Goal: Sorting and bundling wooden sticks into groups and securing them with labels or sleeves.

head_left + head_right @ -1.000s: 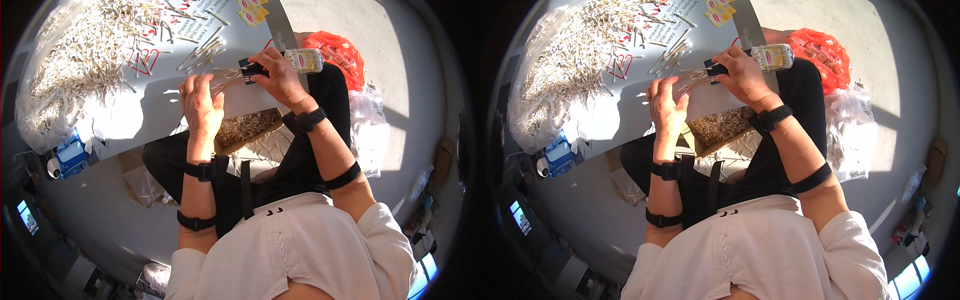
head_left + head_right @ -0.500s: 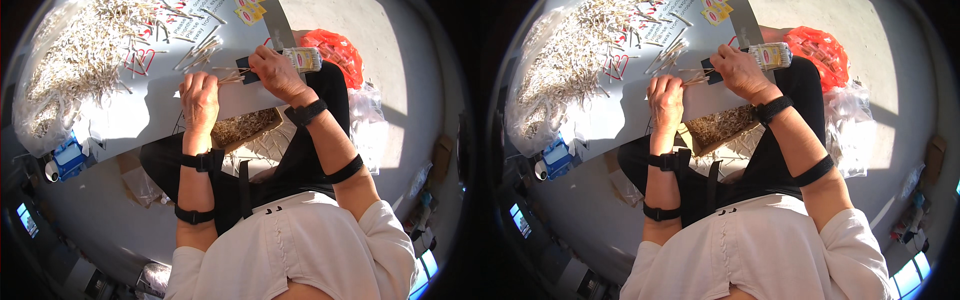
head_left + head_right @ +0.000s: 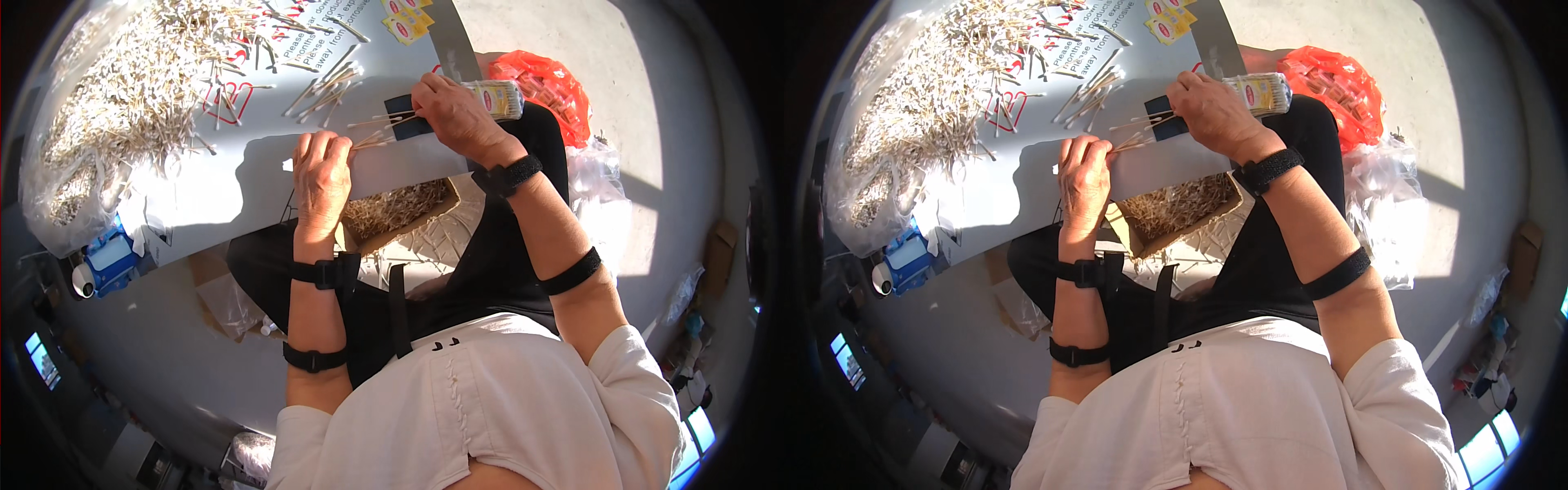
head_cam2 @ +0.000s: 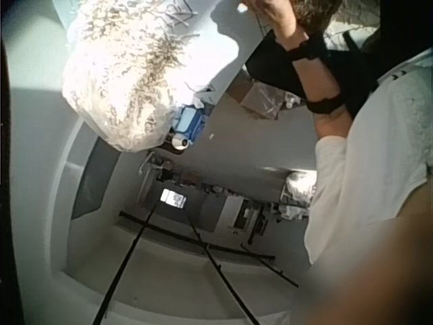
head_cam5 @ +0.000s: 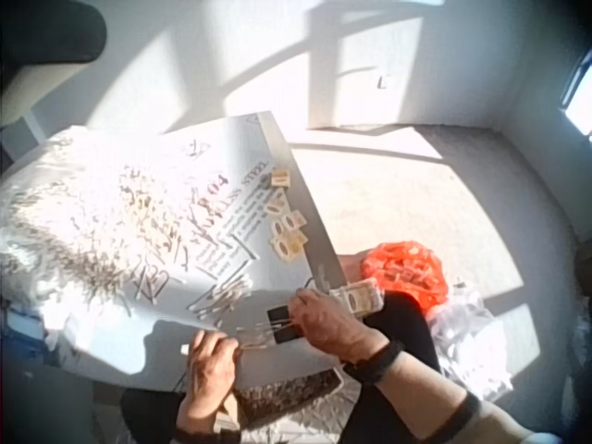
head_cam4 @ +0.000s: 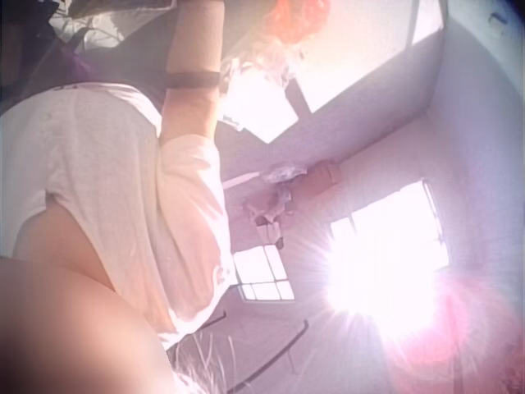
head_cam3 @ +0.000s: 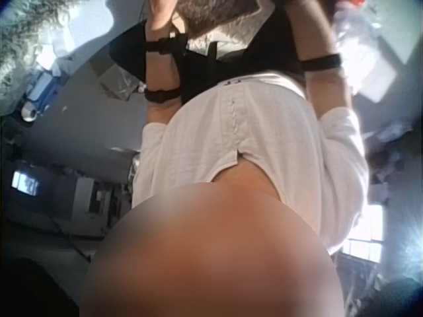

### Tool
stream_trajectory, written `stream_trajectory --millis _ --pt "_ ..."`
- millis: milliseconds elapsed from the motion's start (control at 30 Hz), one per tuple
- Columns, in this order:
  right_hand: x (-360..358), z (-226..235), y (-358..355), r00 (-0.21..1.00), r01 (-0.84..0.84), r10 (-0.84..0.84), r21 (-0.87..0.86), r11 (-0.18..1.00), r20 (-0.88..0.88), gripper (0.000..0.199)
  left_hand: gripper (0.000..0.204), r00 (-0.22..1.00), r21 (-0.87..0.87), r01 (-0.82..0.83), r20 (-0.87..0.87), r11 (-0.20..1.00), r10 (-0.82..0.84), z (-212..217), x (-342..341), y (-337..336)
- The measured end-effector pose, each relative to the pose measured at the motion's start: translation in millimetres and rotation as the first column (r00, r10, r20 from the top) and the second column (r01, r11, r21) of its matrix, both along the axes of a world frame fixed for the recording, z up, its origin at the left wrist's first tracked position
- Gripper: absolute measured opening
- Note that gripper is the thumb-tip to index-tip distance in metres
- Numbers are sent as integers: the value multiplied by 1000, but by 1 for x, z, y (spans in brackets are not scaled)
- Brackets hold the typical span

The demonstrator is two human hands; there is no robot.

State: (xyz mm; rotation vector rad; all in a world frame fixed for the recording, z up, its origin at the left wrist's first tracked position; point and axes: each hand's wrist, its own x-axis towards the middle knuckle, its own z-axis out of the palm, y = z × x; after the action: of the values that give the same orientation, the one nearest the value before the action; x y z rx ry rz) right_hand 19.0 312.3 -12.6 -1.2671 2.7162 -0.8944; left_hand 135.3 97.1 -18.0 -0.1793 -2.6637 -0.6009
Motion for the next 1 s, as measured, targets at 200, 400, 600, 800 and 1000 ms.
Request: stream_trajectory --millis 200,400,600,800,1000 --pt "4 -3 -21 979 177 -176 4 984 106 4 19 998 -8 39 57 999 -38 2 -2 21" --pt "9 0 -23 976 216 -219 -209 954 8 16 61 996 -3 -34 85 999 34 6 -8 39" --pt "44 -8 -27 796 482 -113 -509 713 595 30 62 985 -110 -86 142 990 101 -10 -9 53" --pt "49 -15 -28 702 562 38 -587 583 711 30 64 990 70 -107 94 992 101 -10 -6 52" --pt "49 -17 -43 754 570 14 -665 482 656 32 63 985 699 -164 74 696 158 -14 -3 54"
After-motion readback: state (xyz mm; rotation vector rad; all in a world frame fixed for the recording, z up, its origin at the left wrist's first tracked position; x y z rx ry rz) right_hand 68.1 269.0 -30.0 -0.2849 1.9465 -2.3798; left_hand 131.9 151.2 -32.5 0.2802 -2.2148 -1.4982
